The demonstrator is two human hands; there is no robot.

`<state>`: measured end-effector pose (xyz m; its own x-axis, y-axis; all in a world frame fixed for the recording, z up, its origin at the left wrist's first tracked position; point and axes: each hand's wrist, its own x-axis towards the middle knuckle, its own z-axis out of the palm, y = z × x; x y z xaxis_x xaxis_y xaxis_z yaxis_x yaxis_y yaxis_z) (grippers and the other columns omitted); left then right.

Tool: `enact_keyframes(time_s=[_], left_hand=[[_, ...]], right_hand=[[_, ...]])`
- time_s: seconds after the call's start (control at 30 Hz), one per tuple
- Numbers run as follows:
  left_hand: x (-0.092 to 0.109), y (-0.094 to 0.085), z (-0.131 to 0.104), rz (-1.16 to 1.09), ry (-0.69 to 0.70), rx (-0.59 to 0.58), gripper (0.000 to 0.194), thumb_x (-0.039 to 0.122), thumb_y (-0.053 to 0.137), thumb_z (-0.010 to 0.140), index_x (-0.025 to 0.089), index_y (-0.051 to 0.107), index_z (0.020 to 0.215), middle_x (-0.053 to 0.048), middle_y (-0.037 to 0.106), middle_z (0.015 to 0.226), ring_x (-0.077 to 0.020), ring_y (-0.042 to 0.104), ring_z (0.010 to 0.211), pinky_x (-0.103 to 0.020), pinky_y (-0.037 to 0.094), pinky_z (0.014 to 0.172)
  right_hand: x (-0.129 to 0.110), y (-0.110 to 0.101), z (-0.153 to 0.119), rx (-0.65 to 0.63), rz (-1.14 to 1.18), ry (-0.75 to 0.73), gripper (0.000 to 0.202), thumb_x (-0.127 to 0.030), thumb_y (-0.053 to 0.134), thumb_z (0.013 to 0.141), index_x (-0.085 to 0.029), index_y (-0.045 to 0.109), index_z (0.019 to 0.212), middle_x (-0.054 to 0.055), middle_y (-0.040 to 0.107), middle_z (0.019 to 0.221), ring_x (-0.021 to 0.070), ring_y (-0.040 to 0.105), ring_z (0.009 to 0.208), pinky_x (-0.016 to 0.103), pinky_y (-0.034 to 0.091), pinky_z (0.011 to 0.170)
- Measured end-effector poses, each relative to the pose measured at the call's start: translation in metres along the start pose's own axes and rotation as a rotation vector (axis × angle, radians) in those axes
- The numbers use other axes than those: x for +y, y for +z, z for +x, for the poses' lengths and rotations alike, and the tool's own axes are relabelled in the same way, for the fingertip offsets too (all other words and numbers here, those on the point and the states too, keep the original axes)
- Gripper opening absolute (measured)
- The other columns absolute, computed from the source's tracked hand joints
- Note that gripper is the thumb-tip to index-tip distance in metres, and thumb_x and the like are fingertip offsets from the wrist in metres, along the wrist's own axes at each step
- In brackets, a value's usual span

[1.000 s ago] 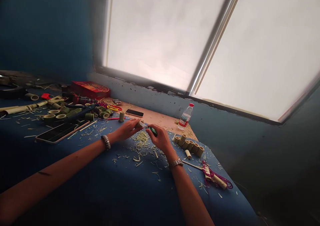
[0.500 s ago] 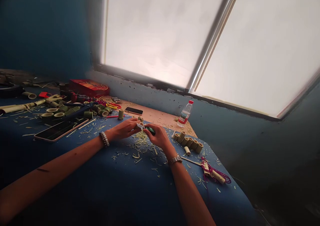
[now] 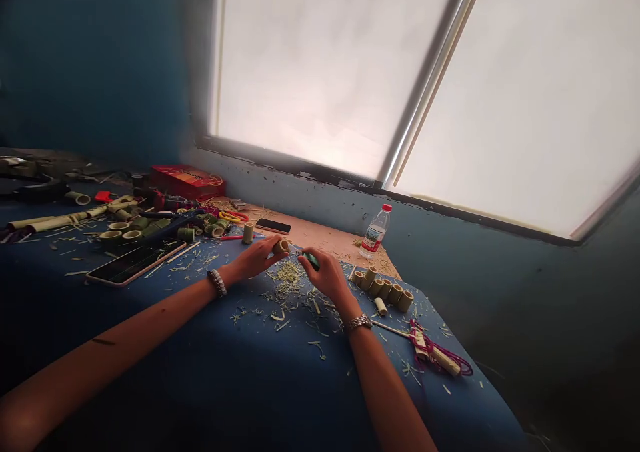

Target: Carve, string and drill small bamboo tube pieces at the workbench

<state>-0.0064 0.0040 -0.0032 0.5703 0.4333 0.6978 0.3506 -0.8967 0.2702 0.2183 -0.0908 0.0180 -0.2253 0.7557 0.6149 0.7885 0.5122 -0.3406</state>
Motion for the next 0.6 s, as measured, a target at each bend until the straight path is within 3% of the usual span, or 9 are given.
enact_keyframes(time_s=[0.4,0.6], left_hand=[[0.0048,-0.0010,-0.0002,-0.063,0.058,-0.062,0.031,0.049,0.040,0.106,0.020,0.050,0.098,-0.005,0.061,0.093,-0.0203,0.058,0.083,-0.035,0.046,0.076],[0.0099,-0.0012,-0.0006,-0.124,0.013,-0.076,0.029,0.047,0.041,0.106,0.021,0.047,0.096,-0.002,0.058,0.086,-0.0187,0.056,0.076,-0.034,0.043,0.072]], right_hand=[[-0.0038,0.0002,-0.0010,-0.005,0.027,-0.048,0.036,-0.050,0.054,0.101,-0.021,0.073,0.110,0.006,0.078,0.095,0.0229,0.072,0.085,0.030,0.051,0.077],[-0.0002,-0.0034,-0.0005,0.029,0.053,-0.027,0.037,-0.051,0.053,0.101,-0.021,0.073,0.111,0.006,0.078,0.098,0.0245,0.073,0.090,0.032,0.052,0.081]])
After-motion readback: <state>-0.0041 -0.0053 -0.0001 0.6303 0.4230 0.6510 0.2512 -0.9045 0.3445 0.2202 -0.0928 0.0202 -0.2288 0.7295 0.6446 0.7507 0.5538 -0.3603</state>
